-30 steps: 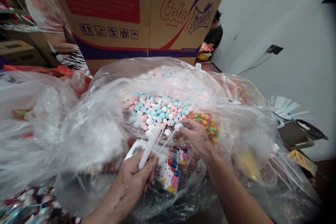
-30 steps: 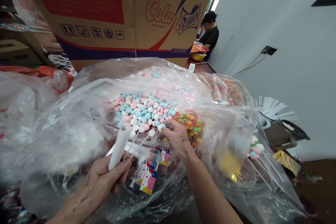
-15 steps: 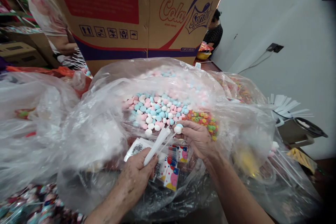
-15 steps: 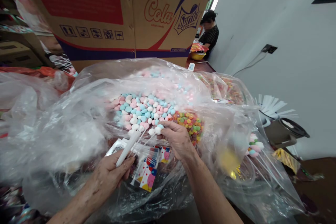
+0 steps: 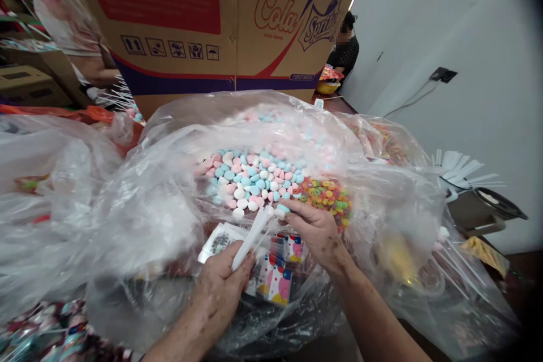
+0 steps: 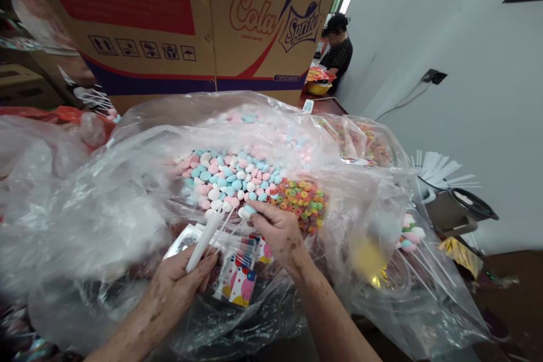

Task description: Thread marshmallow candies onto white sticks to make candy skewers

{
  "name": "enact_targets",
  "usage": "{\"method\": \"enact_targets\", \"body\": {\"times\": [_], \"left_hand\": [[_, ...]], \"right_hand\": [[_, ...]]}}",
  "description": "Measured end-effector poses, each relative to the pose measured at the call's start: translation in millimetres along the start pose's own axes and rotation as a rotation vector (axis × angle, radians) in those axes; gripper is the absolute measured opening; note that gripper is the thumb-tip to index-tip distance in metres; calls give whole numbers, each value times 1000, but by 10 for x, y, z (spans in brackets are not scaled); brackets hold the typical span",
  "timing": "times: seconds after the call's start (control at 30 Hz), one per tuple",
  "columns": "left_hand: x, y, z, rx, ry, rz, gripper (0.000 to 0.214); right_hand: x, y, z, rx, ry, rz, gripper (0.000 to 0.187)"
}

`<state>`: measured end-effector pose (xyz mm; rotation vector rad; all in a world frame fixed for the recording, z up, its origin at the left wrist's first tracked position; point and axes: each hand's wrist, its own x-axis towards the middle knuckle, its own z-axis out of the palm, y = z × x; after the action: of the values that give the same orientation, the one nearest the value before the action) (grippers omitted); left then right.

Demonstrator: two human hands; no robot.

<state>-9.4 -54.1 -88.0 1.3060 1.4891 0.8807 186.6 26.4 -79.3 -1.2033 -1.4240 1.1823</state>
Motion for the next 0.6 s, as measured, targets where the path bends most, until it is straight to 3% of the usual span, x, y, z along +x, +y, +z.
{"method": "enact_targets", "body": {"times": [0.17,0.47,0.6], "left_hand": [[-33,52,40,-83,44,-24,36],[-97,-106,200,-217,124,-50,32],[-92,-130,223,-243,169,-56,30]], "right_hand": [[-79,-3,46,-199,-3,-235,30],[-250,108,229,-304,77,-443,37],[-354,42,364,-334,5,-450,40]]}}
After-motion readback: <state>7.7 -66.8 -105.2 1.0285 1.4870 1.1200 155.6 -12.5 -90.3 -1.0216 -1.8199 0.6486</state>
